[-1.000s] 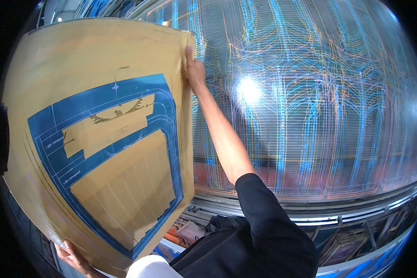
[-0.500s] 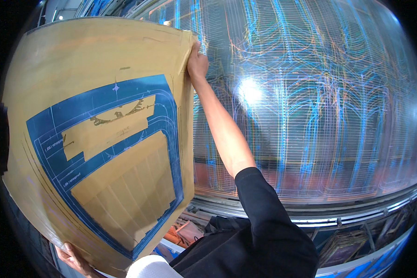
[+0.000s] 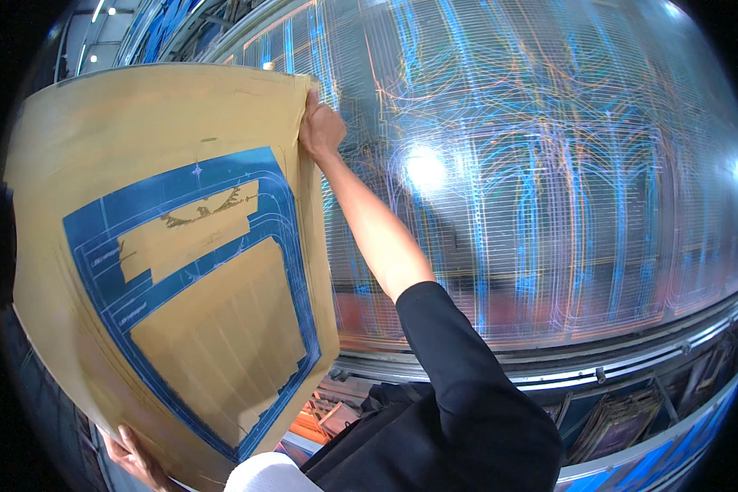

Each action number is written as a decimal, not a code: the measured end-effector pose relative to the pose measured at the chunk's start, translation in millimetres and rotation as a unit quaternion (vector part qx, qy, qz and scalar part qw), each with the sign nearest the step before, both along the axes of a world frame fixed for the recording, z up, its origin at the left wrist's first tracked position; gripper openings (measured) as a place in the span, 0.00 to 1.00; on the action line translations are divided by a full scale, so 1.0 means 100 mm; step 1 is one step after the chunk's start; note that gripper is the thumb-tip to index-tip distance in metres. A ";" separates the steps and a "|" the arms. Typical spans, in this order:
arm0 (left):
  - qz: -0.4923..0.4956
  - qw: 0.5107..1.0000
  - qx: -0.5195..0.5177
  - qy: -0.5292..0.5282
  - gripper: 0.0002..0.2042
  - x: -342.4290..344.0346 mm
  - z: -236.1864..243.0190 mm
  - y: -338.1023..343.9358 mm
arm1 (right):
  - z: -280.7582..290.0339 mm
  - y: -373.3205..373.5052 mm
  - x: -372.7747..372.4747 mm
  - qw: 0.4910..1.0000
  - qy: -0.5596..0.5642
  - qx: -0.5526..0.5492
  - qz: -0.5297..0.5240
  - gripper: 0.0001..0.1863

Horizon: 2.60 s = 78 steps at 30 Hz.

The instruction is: The person performs screen printing by repeatedly pulling a squeegee across a screen frame filled with purple ink to transfer ink onto a substrate. The person briefly handles a cardboard template and repositions the screen frame before continuing the printing strokes.

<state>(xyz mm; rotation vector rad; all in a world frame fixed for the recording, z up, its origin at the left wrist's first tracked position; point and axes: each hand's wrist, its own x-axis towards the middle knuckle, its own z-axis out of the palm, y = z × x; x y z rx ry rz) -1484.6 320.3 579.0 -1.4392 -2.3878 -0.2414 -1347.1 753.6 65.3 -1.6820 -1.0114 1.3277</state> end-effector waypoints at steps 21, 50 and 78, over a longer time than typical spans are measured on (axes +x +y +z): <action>-0.308 0.944 -0.116 -0.018 0.18 1.29 0.92 0.13 | 3.65 -4.25 0.90 0.895 0.235 0.260 0.275 0.67; 0.101 0.860 -0.131 -0.483 0.38 -0.83 -4.69 -2.01 | 0.97 -4.36 4.46 0.971 -0.074 0.021 -0.228 0.52; -0.290 0.479 -0.235 -0.795 0.28 -0.02 -2.47 -1.83 | 2.99 -3.49 -0.52 0.634 -0.688 0.161 0.315 0.27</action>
